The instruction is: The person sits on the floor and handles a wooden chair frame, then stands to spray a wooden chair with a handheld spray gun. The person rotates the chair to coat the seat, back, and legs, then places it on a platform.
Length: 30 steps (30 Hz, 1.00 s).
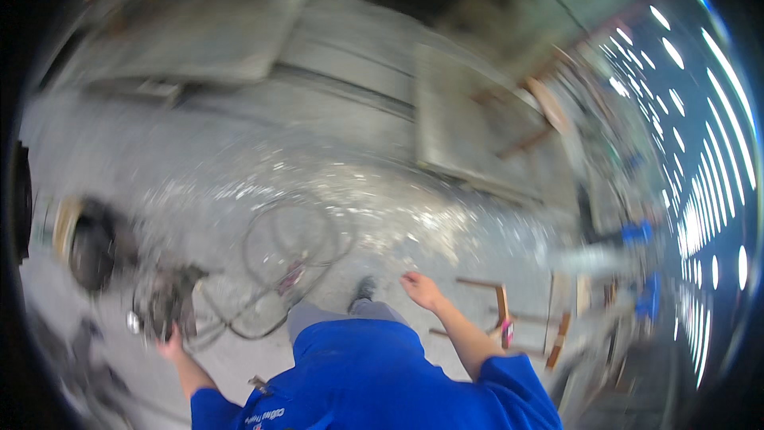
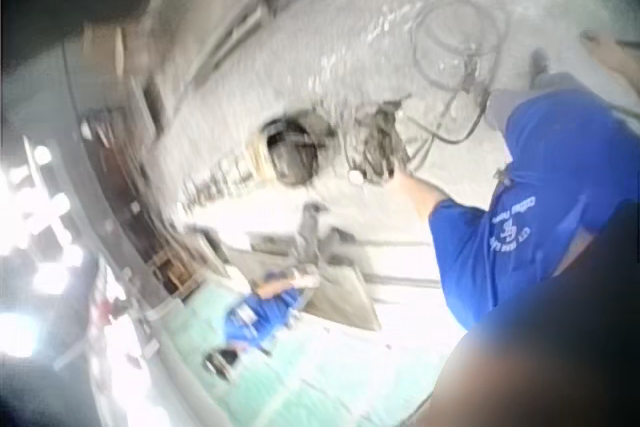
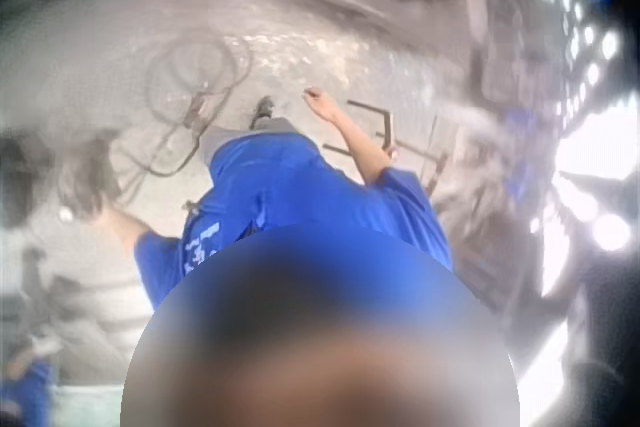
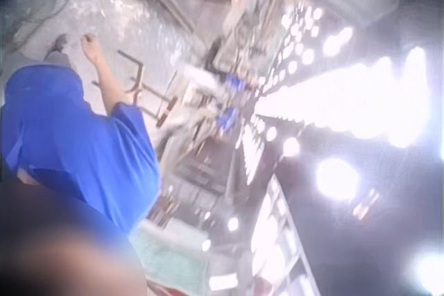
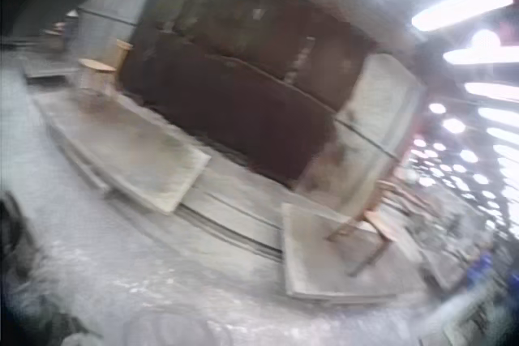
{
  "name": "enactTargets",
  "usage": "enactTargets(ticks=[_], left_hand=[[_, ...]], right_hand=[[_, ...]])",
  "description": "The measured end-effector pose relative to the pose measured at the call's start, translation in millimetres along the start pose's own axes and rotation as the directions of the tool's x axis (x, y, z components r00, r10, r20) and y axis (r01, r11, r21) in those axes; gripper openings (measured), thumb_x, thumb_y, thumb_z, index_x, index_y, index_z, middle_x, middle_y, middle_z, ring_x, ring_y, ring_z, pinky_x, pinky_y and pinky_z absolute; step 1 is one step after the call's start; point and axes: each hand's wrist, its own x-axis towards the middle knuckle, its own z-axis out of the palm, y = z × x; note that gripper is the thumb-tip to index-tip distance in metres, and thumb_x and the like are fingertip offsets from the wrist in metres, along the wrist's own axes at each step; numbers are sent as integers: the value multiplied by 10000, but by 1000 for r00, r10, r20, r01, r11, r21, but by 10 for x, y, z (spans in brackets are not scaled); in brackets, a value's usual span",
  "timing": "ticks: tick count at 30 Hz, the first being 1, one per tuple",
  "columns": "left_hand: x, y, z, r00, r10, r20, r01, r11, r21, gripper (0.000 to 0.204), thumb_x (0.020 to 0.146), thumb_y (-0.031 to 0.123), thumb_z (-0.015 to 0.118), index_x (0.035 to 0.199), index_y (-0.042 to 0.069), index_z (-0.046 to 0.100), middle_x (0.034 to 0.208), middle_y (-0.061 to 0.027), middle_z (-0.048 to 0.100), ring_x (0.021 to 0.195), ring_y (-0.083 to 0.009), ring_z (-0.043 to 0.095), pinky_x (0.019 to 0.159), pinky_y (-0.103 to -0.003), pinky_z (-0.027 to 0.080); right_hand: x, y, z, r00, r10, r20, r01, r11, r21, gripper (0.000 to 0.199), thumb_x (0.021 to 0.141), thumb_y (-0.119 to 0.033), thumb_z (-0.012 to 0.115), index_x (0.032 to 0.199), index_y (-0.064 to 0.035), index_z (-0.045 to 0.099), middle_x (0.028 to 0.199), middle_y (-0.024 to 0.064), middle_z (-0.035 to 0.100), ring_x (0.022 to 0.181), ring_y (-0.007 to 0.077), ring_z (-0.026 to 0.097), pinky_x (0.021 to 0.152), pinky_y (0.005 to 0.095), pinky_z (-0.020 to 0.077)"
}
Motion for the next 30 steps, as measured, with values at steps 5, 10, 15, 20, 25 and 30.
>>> enactTargets(ticks=[5,10,15,20,25,30], left_hand=[[200,-238,112,986,56,-157,-39,993,107,612,920,380,606,1452,115,464,1555,-104,372,1357,-391,411,1034,-651,405],[-9,-1273,78,985,101,-140,66,526,848,605,940,348,583,1470,104,424,1435,-155,495,1243,-396,511,994,-598,451],[-627,-3212,-9,973,-194,-126,35,-416,909,590,950,333,574,1464,87,418,1362,-179,550,1169,-389,565,948,-571,488],[-1486,-5545,-82,777,-627,-53,-547,-715,435,576,961,317,566,1457,69,412,1290,-203,604,1094,-383,619,902,-544,524],[-2666,-7874,-240,699,-689,-190,-544,-686,484,503,1023,349,508,1395,18,440,1239,-207,628,980,-329,658,760,-479,570],[-3472,-9147,-542,560,-829,9,-700,-468,540,444,1029,378,500,1290,19,492,1101,-186,655,927,-291,668,723,-432,571]], right_hand=[[-426,623,-93,942,324,-80,-320,945,66,485,942,-416,563,1180,-10,681,1129,244,701,1116,392,654,974,440,503],[-1025,1799,305,778,622,-85,-603,778,174,448,924,-407,547,887,1,728,802,189,724,748,299,714,742,413,566],[-1296,2543,975,579,781,233,-801,492,341,478,910,-435,529,864,6,709,759,167,714,617,275,675,600,412,566],[-952,2934,1266,554,743,375,-764,275,584,492,920,-430,552,1042,26,691,876,191,721,739,277,703,621,403,588],[-322,3577,669,584,721,372,-735,275,620,489,914,-424,537,877,33,708,796,207,706,654,292,692,649,408,590],[487,4407,-609,711,682,-168,-493,655,573,481,917,-431,524,897,13,707,865,218,711,750,273,711,708,422,562]])
